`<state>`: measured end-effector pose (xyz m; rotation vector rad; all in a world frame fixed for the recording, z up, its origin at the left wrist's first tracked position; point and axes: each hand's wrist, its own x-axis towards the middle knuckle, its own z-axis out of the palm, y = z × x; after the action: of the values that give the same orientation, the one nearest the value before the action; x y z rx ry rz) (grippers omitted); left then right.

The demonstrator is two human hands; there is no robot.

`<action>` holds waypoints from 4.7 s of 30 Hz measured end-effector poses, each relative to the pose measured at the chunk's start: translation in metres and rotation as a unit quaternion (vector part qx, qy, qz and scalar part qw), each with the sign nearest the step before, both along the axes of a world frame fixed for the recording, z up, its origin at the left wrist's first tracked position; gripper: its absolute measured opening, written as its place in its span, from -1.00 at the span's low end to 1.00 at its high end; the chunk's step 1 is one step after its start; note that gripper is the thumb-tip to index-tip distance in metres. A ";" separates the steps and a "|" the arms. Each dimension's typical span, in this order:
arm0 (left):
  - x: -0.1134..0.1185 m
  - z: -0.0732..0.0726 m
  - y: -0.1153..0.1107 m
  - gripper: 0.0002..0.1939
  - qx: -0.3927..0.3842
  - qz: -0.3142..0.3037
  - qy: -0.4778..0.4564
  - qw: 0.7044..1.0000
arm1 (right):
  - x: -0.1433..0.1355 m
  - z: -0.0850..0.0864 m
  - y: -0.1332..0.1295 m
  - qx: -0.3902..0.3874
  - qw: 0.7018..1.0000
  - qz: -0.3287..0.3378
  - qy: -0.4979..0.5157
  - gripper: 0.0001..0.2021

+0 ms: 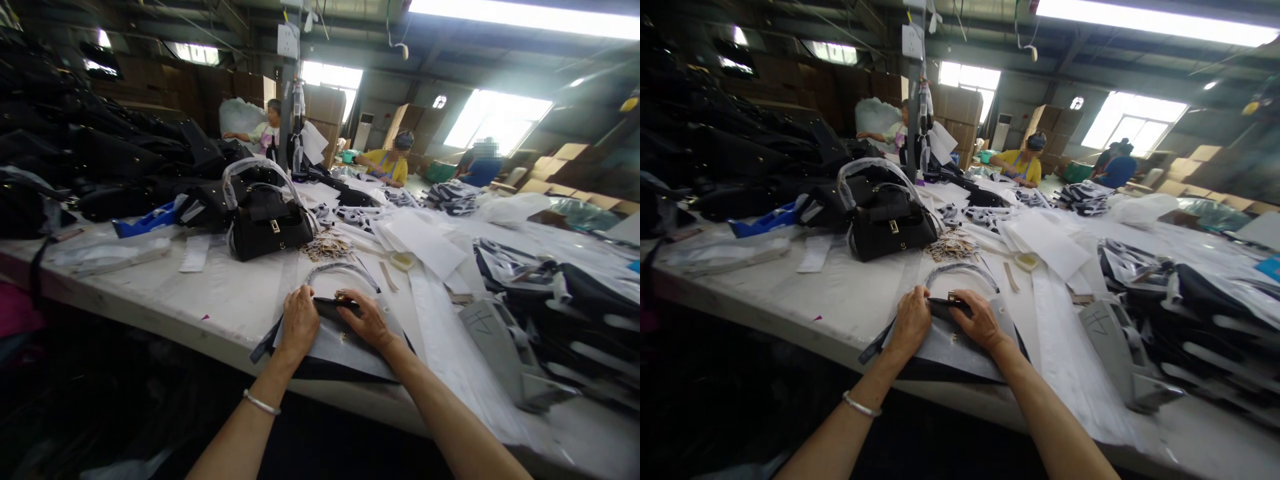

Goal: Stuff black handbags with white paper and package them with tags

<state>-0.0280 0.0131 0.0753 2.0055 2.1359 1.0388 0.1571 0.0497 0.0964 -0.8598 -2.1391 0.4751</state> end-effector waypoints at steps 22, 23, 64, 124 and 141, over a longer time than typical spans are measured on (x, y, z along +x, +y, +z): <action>-0.003 -0.006 0.001 -0.62 0.024 -0.012 -0.048 0.998 | 0.026 0.022 -0.043 -0.075 0.978 0.110 -0.158 -0.74; -0.003 -0.004 0.001 -0.62 0.028 -0.013 -0.049 0.998 | 0.024 0.021 -0.042 -0.086 0.980 0.099 -0.150 -0.76; 0.004 -0.003 -0.066 -0.58 0.081 -0.314 -0.005 0.946 | 0.008 0.031 -0.036 0.076 0.949 0.104 -0.289 -0.65; 0.010 -0.024 -0.070 -0.65 0.240 -0.288 0.050 0.926 | -0.005 0.027 -0.039 0.032 0.909 0.083 -0.408 -0.90; -0.003 -0.036 -0.043 -0.71 0.353 -0.305 0.237 0.852 | 0.040 0.050 -0.069 -0.078 0.950 0.049 -0.297 -0.37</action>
<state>-0.0312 -0.0302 0.0395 3.2476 1.0560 1.4205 0.1974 -0.0192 0.1463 -1.0908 -2.7320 0.4821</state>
